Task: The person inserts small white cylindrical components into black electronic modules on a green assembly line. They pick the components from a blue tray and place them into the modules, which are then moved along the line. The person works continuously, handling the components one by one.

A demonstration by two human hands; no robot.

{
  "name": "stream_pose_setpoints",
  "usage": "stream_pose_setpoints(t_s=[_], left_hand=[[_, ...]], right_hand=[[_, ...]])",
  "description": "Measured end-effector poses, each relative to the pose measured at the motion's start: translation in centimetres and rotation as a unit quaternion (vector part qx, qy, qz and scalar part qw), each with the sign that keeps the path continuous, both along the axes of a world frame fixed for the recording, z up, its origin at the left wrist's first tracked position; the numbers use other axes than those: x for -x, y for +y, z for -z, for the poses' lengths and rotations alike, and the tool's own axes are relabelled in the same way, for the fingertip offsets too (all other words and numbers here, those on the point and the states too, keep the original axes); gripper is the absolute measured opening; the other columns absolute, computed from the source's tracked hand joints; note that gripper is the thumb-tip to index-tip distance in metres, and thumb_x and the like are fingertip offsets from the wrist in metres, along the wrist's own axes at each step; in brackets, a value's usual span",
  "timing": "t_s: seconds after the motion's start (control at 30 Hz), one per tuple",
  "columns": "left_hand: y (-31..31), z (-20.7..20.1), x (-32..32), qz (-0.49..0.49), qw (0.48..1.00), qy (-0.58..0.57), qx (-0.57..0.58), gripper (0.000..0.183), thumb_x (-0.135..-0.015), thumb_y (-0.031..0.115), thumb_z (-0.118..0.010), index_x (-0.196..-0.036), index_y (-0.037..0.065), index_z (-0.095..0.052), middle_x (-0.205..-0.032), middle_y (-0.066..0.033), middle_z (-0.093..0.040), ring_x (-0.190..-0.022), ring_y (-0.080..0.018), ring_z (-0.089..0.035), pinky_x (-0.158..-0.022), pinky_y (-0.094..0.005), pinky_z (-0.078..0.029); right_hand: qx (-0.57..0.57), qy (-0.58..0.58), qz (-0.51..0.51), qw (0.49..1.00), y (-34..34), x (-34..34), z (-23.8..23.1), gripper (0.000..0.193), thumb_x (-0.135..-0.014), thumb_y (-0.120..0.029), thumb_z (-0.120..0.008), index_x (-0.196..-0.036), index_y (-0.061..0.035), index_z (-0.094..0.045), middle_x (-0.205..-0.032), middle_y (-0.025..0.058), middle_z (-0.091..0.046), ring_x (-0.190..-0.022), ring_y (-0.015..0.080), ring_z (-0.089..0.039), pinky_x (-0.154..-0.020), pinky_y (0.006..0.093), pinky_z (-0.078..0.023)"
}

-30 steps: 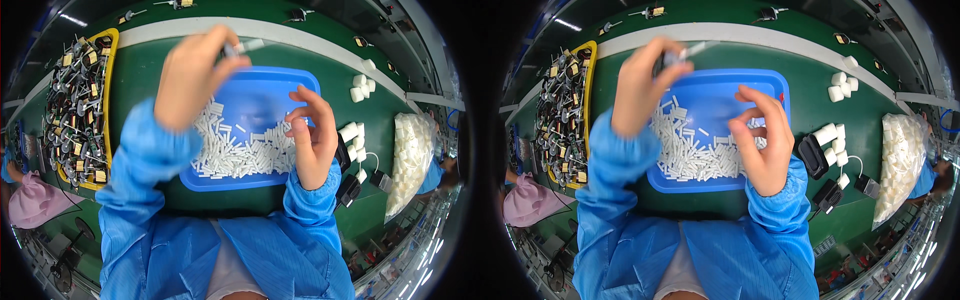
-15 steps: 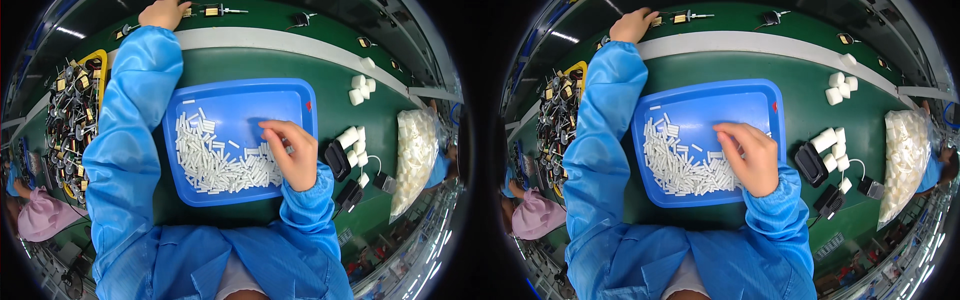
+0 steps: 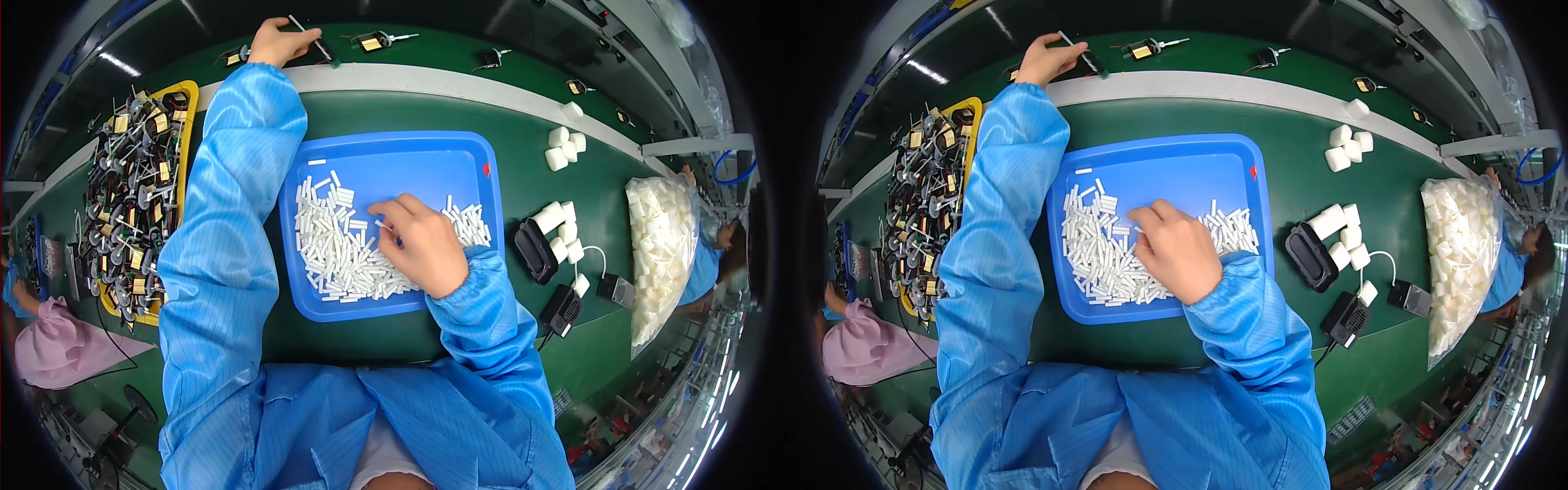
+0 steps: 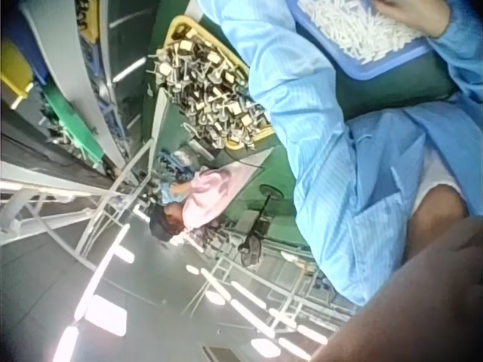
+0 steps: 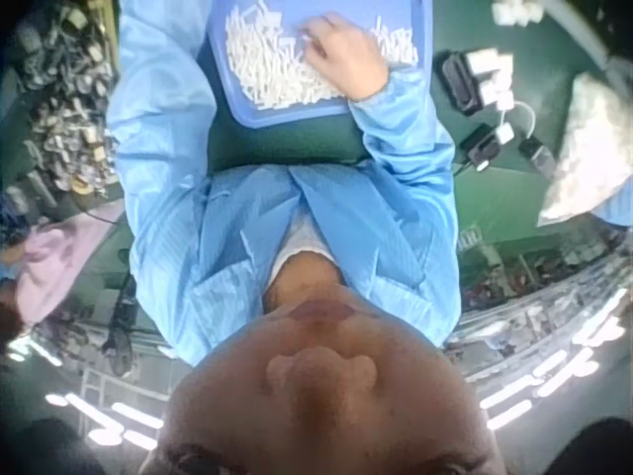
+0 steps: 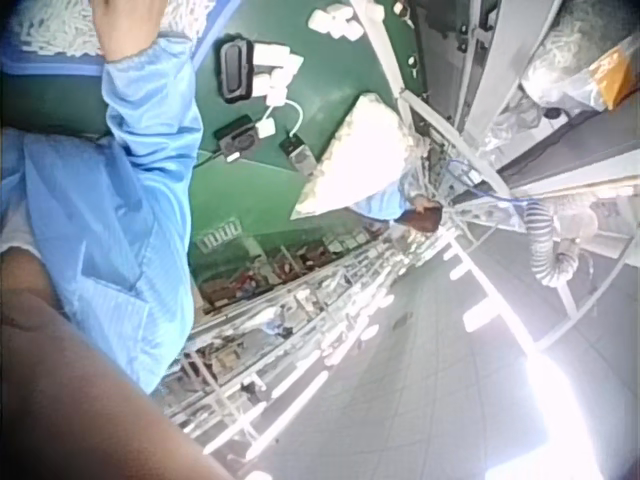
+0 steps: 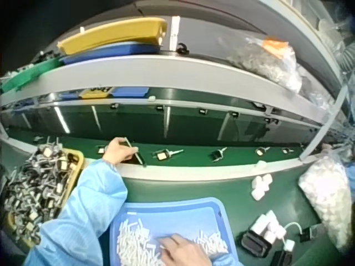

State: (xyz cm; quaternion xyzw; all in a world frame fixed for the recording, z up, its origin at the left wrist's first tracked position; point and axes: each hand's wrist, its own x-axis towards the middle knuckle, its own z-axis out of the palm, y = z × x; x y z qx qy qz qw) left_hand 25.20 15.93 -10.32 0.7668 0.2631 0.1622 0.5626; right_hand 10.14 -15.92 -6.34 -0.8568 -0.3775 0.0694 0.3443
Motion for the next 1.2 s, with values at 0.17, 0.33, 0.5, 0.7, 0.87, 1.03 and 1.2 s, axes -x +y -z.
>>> stream_pose_setpoints(t_s=[0.17, 0.33, 0.5, 0.7, 0.87, 1.03, 1.2], left_hand=[[-2.5, 0.3, 3.9, 0.178, 0.958, -0.036, -0.221, 0.043, -0.073, 0.018, -0.076, -0.113, 0.008, -0.064, -0.096, -0.0103, -0.063, -0.085, -0.0218, -0.062, -0.076, -0.0306, -0.051], [-4.3, 0.4, 3.8, 0.159, 0.909, -0.089, -0.374, 0.033, -0.071, 0.003, -0.073, -0.103, 0.011, -0.066, -0.101, -0.0063, -0.057, -0.090, -0.0229, -0.059, -0.077, -0.0286, -0.050], [-5.1, -2.3, 4.6, 0.110, 0.963, -0.176, -0.175, 0.028, -0.078, 0.010, -0.071, -0.102, 0.001, -0.058, -0.106, -0.0085, -0.061, -0.096, -0.0172, -0.061, -0.078, -0.0303, -0.051], [-10.1, -9.3, 15.0, 0.252, 0.950, -0.180, 0.050, 0.028, -0.083, -0.001, -0.060, -0.111, 0.003, -0.053, -0.094, -0.0096, -0.064, -0.079, -0.0175, -0.061, -0.071, -0.0299, -0.050], [-14.5, -11.1, 22.9, 0.299, 0.927, -0.074, -0.215, 0.036, -0.062, -0.005, -0.067, -0.097, 0.001, -0.065, -0.070, -0.0100, -0.056, -0.066, -0.0276, -0.056, -0.059, -0.0332, -0.046], [-14.6, -10.7, 24.6, 0.286, 0.930, -0.065, -0.220, 0.044, -0.055, -0.007, -0.066, -0.099, 0.001, -0.065, -0.068, -0.0092, -0.054, -0.061, -0.0256, -0.052, -0.055, -0.0346, -0.043], [-14.4, -10.4, 24.5, 0.290, 0.922, -0.097, -0.237, 0.047, -0.053, -0.007, -0.065, -0.099, 0.001, -0.065, -0.067, -0.0086, -0.052, -0.061, -0.0249, -0.051, -0.054, -0.0342, -0.042]], right_hand=[[-0.028, 0.014, 0.009, 0.999, -1.1, 0.2, 0.1, 0.019, -0.075, -0.001, -0.062, -0.094, -0.0067, -0.066, -0.080, 0.0082, -0.058, -0.063, 0.0213, -0.063, -0.057, 0.0324, -0.050], [-0.042, 0.016, -0.017, 0.999, -1.0, 0.6, 0.0, 0.018, -0.076, -0.002, -0.063, -0.093, -0.0077, -0.066, -0.080, 0.0069, -0.059, -0.062, 0.0207, -0.063, -0.057, 0.0312, -0.050], [-0.073, 0.048, -0.006, 0.996, -1.5, 0.2, -0.4, 0.017, -0.077, -0.004, -0.063, -0.094, -0.0081, -0.065, -0.085, 0.0067, -0.060, -0.068, 0.0254, -0.062, -0.059, 0.0340, -0.051], [-0.293, 0.284, 0.102, 0.907, -4.1, -0.6, -3.7, 0.018, -0.079, 0.003, -0.066, -0.097, 0.0007, -0.062, -0.092, 0.0086, -0.062, -0.079, 0.0145, -0.063, -0.066, 0.0237, -0.052], [-0.450, 0.349, 0.068, 0.819, -4.1, -0.4, -5.0, 0.019, -0.083, 0.007, -0.061, -0.102, 0.0064, -0.057, -0.098, 0.0137, -0.062, -0.087, 0.0174, -0.063, -0.074, 0.0264, -0.054], [-0.442, 0.359, 0.054, 0.820, -3.4, -0.2, -5.2, 0.017, -0.082, 0.008, -0.062, -0.098, 0.0072, -0.058, -0.099, 0.0154, -0.062, -0.090, 0.0195, -0.064, -0.076, 0.0276, -0.056], [-0.425, 0.363, 0.053, 0.827, -3.1, 0.0, -5.3, 0.015, -0.082, 0.007, -0.063, -0.096, 0.0069, -0.059, -0.098, 0.0154, -0.062, -0.090, 0.0195, -0.064, -0.073, 0.0272, -0.056]])
